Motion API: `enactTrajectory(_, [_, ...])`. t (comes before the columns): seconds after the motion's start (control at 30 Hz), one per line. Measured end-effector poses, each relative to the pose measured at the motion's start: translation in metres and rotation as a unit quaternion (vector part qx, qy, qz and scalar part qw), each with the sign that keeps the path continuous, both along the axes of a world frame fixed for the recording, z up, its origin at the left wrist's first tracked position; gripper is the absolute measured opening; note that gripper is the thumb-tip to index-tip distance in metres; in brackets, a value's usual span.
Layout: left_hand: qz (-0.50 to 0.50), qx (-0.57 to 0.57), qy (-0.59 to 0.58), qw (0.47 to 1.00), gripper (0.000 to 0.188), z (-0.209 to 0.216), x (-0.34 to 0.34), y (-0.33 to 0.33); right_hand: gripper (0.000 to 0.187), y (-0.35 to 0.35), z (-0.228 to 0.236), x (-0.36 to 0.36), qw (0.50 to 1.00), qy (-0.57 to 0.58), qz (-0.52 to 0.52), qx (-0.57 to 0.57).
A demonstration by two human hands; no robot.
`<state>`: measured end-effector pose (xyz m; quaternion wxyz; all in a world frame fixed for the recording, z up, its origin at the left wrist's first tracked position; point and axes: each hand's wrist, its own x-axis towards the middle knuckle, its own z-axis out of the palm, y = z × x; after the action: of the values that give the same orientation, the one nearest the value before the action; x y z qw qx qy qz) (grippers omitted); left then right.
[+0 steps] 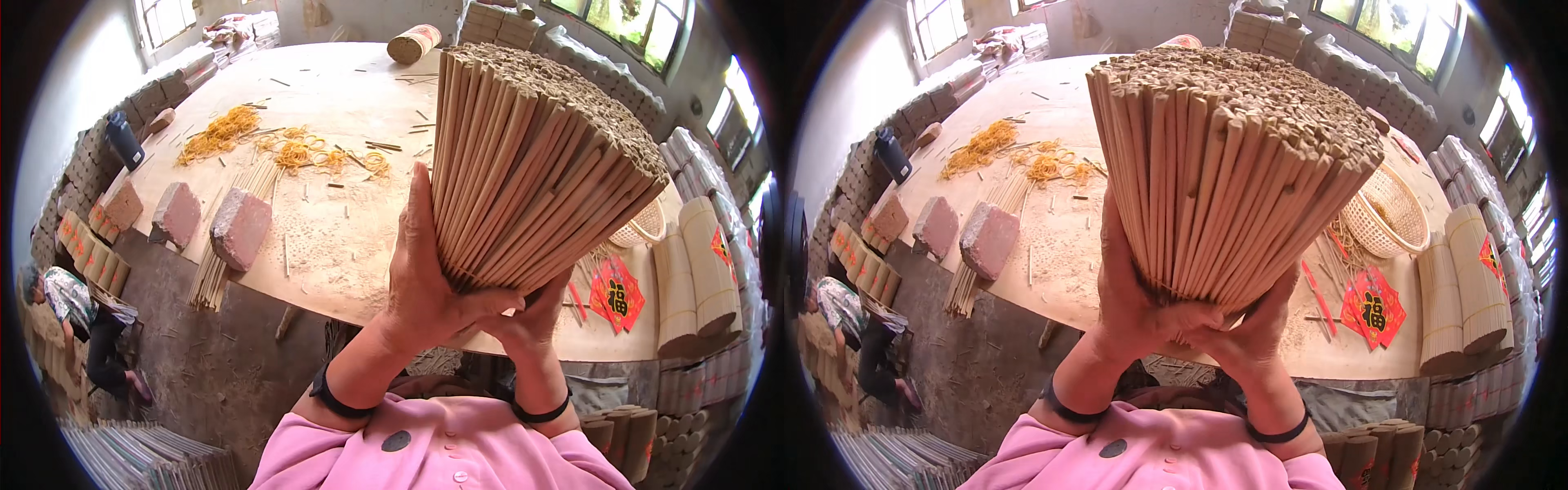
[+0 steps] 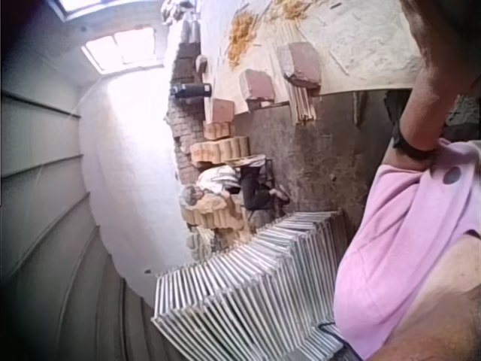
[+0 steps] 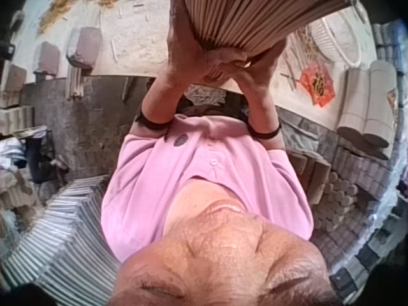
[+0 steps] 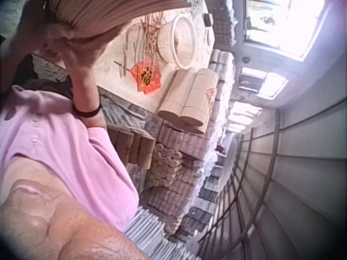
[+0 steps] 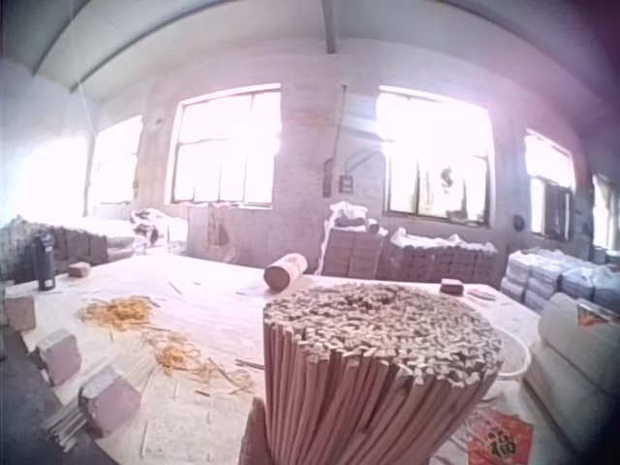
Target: Bundle bamboo sticks together using rubber bands and apply a decorative 'Fu' label.
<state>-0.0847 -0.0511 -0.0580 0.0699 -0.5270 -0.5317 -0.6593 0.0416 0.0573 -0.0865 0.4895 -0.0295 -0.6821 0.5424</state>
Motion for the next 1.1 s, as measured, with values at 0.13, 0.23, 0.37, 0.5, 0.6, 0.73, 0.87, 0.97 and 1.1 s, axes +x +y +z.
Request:
enactTrajectory(0.13, [-0.033,0.032,-0.015,0.999,0.133,-0.005,-0.002,0.003,0.099,0.038,0.026,0.015,0.984,-0.065,-0.005,-0.164])
enactTrajectory(0.23, [0.028,0.023,-0.030,0.999,0.132,0.024,0.025,0.008,0.075,0.058,0.053,0.006,0.930,0.052,0.235,-0.277])
enactTrajectory(0.37, [-0.080,0.051,-0.148,0.984,0.124,0.040,0.009,0.013,0.093,0.027,0.105,-0.022,0.972,-0.072,0.213,-0.065])
enactTrajectory(0.5, [-0.219,-0.013,-0.162,0.962,0.123,0.040,-0.028,-0.009,0.114,0.068,0.107,-0.021,0.980,-0.085,0.144,-0.112])
enactTrajectory(0.6, [-0.225,0.057,-0.046,0.971,0.123,0.039,-0.016,0.012,0.108,0.105,0.085,-0.044,0.989,-0.059,0.113,-0.082])
enactTrajectory(0.73, [-0.132,0.005,-0.151,0.980,0.130,0.043,-0.026,0.013,0.081,0.063,0.100,-0.025,0.978,-0.073,0.191,-0.038])
enactTrajectory(0.87, [-0.353,-0.050,-0.219,0.908,0.119,0.037,-0.051,0.021,0.118,0.022,0.078,-0.016,0.988,0.066,0.133,0.045])
enactTrajectory(0.97, [-0.230,-0.026,-0.162,0.959,0.129,0.043,-0.034,0.024,0.121,0.023,0.089,-0.012,0.993,0.054,0.105,0.016])
enactTrajectory(1.1, [-0.201,-0.049,-0.060,0.977,0.140,0.075,-0.018,-0.002,0.113,0.048,0.117,0.013,0.975,-0.046,0.205,-0.078])
